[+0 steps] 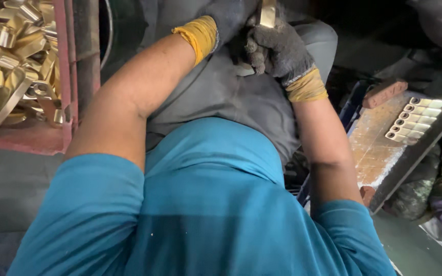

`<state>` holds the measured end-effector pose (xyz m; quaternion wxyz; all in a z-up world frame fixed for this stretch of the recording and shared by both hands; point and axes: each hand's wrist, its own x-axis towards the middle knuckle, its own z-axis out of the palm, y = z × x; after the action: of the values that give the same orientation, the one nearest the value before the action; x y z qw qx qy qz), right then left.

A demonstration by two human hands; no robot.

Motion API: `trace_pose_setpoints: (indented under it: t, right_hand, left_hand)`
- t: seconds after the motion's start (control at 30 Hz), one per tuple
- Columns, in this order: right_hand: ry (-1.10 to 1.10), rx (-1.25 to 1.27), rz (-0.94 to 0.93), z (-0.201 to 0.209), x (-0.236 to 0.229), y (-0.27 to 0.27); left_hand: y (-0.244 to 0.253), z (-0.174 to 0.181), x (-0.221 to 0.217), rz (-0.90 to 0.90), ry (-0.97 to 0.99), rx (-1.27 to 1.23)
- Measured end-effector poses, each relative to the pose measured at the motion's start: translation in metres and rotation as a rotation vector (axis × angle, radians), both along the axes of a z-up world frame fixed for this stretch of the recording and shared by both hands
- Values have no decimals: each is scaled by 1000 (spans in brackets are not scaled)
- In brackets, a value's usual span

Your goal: The person sits on the floor and repeatedly rubs small brass-colored metal parts against a grinding wheel using gloved hands. They pick up individual parts from a red bin to the left, hold them against the wheel, and place the finished pieces into a tray on the right.

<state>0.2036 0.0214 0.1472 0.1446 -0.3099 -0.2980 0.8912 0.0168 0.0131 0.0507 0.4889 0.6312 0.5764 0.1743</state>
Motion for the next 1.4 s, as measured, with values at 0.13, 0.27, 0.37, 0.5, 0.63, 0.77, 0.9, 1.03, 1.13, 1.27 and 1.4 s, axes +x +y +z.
trace_pose_setpoints:
  t: [0.13, 0.27, 0.37, 0.5, 0.63, 0.77, 0.9, 1.03, 1.13, 1.27, 1.4]
  right_hand:
    - [-110, 10, -38, -8, 1, -2]
    - [-83, -7, -31, -12, 1, 2]
    - [-52, 9, -85, -8, 0, -1]
    - [33, 26, -44, -10, 0, 0]
    - [-94, 480, 131, -31, 2, 10]
    - [-277, 976, 207, -37, 11, 12]
    - [-15, 179, -49, -33, 3, 12]
    - [-340, 1272, 269, -28, 0, 18]
    - [-364, 1039, 213, -24, -5, 20]
    - [-382, 1599, 199, -17, -7, 27]
    - [-446, 1517, 266, -29, -4, 30]
  left_hand:
    - [-5, 12, -3, 193, -30, -183]
    - [-12, -7, -2, -3, 184, 253]
    - [-13, -16, 1, 28, 161, 210]
    - [-11, -38, 13, 78, 100, 397]
    - [-12, -62, 18, 221, -180, 73]
    - [-15, -41, 23, 476, -384, -108]
    - [-7, -13, 15, 56, 135, 160]
    - [-9, 1, 14, 269, -49, -119]
    - [-5, 0, 14, 145, 51, 41]
    - [-8, -25, 18, 206, 30, 91]
    - [0, -45, 27, -294, 443, 151]
